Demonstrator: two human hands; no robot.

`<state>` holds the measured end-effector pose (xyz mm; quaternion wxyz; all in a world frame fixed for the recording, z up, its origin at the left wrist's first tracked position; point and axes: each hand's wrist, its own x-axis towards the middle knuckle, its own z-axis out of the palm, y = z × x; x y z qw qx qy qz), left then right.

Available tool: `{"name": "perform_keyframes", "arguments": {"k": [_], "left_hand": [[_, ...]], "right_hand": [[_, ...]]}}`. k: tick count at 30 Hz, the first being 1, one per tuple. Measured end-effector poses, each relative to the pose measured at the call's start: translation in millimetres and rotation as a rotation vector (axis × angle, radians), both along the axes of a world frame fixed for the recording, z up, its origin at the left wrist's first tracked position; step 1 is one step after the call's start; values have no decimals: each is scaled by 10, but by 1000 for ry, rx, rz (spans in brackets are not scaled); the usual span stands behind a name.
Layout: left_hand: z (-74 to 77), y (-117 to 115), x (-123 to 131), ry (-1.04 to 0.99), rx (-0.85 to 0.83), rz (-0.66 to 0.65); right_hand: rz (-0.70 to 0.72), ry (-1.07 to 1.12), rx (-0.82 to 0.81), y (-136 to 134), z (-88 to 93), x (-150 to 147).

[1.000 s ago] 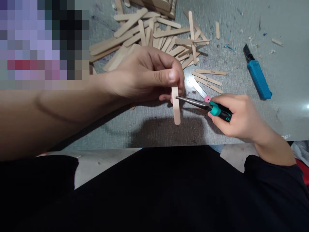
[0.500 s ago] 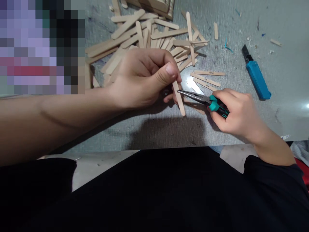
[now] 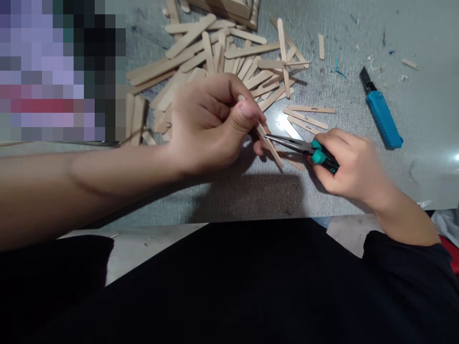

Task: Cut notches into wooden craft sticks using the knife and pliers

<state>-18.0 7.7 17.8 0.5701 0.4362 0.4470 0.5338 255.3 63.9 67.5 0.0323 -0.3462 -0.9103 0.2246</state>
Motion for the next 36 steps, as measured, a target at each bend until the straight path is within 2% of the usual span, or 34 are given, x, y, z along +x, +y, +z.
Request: {"name": "perform_keyframes", "arguments": {"k": [2,6,10,12,19,22,28,31,36], "left_hand": [[-29,-2,-1,-21,34,-1],[-133,37,23,-155,137,-36],[-136,63,44,-219,31,-12],[-115,67,38,-229,-21,-40],[-233,138,15,-421,94,-270],[-209,139,18,-476,4,-363],[16,40,1,-517,-323,-392],[26,19,-5,-595,-320,-499],[-20,20,9,-700,-297,-732]], "right_hand": [[18,34,72,-10,-39,18],[83,239,245,-4,-148,54],[109,262,266,21,-182,52],[118,261,277,34,-180,49],[160,280,329,71,-182,55],[186,288,328,92,-180,58],[224,277,343,135,-171,92],[239,247,352,131,-161,89],[261,322,433,110,-186,22]]}}
